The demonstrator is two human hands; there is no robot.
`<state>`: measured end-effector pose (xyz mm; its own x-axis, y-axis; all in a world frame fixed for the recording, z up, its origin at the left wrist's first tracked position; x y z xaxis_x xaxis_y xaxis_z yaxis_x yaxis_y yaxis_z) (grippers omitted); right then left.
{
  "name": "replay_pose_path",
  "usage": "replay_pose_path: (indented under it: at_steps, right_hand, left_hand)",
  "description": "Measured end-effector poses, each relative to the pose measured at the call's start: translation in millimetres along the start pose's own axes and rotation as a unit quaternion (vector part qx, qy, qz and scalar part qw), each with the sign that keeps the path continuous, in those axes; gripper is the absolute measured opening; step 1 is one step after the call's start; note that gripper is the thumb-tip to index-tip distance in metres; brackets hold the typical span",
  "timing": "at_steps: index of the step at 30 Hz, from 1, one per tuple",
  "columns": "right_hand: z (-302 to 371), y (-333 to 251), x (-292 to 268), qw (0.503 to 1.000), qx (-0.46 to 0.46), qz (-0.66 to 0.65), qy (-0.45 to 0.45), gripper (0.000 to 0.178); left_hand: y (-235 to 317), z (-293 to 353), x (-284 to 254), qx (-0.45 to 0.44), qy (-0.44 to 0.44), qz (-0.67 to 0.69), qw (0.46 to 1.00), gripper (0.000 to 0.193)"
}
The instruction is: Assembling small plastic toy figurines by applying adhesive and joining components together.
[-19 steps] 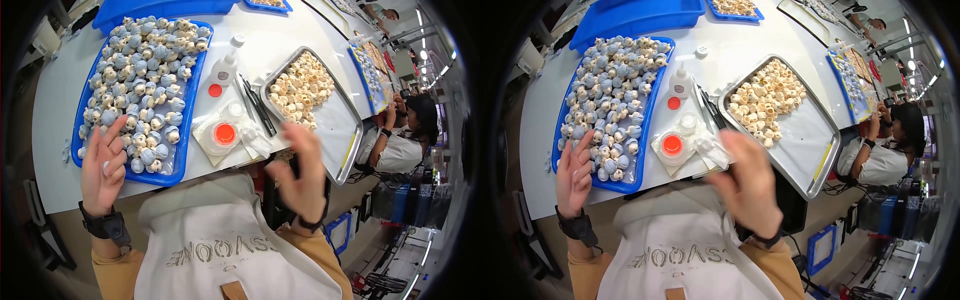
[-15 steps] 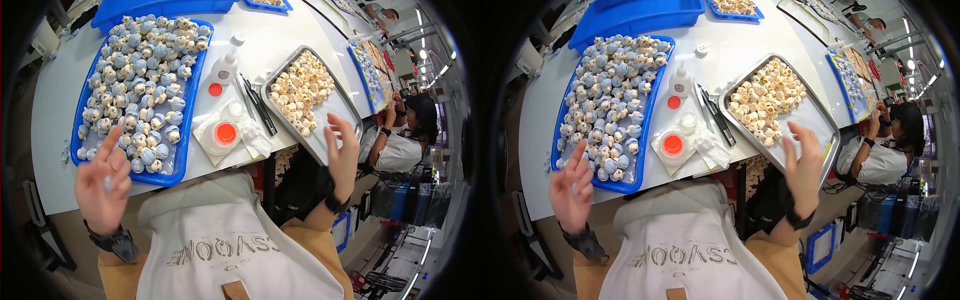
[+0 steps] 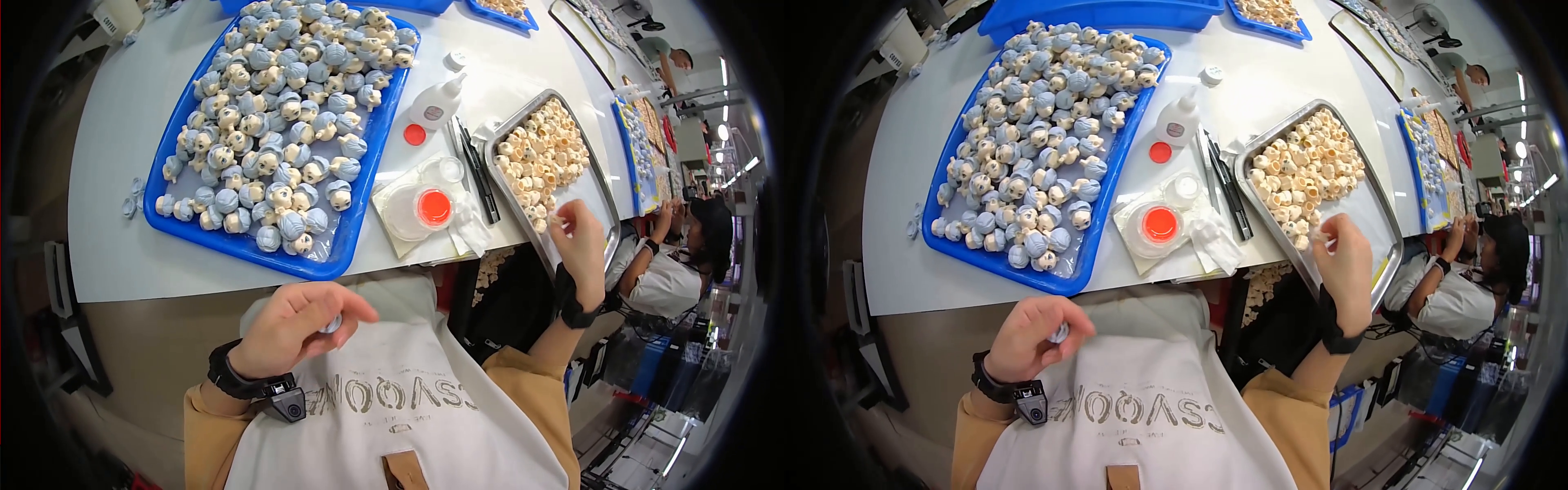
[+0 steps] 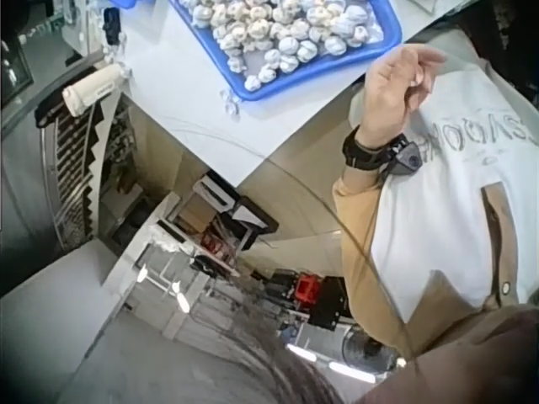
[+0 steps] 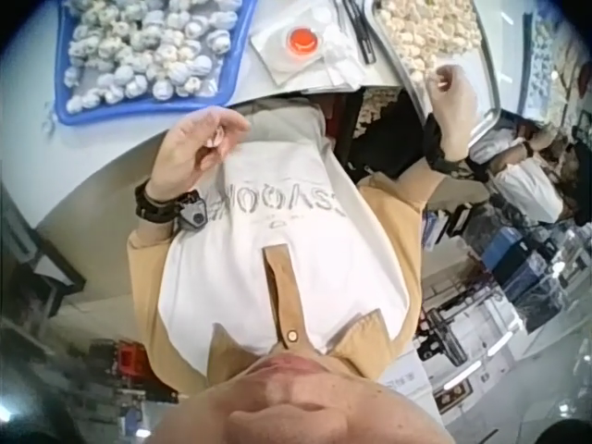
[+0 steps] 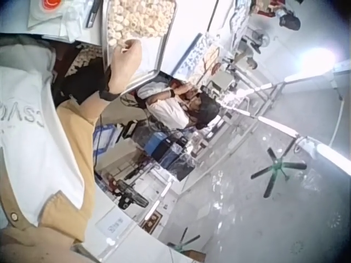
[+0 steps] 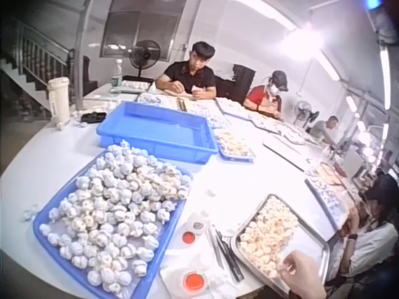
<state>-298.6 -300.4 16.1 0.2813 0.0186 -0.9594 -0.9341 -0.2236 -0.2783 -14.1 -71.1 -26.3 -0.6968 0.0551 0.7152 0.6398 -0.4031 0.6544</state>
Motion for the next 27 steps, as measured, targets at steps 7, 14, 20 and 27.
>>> replay_pose_path:
  at_steps: [7,14,20,27]
  right_hand:
    - [100,-182,-20,0.887,-0.281,-0.348,-0.114,0.021]
    - [119,-231,16,0.871,-0.366,-0.302,-0.128,0.029]
    - [123,-231,8,0.87,-0.402,-0.285,-0.023,0.034]
    - [129,-237,7,0.85,-0.441,-0.288,-0.009,0.039]
  left_hand:
    - [-3,-3,8,-0.01,0.019,-0.005,1.0,0.047]
    - [-6,-1,9,0.004,-0.023,-0.08,0.997,0.037]
    - [-4,2,-2,0.0,0.057,-0.088,0.995,0.038]
    - [0,1,0,0.03,0.04,-0.122,0.991,0.039]
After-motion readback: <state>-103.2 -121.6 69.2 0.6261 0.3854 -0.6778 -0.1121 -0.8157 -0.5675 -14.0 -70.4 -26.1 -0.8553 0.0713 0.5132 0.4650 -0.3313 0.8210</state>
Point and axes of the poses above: each hand's wrist, its own z-axis away from the middle knuckle, its own x-axis out of the palm, y = z × x, the point moved 8 cm from there along -z, towards the middle knuckle, and after that the axes turned 6 degrees about x, right-handed, at the moved point
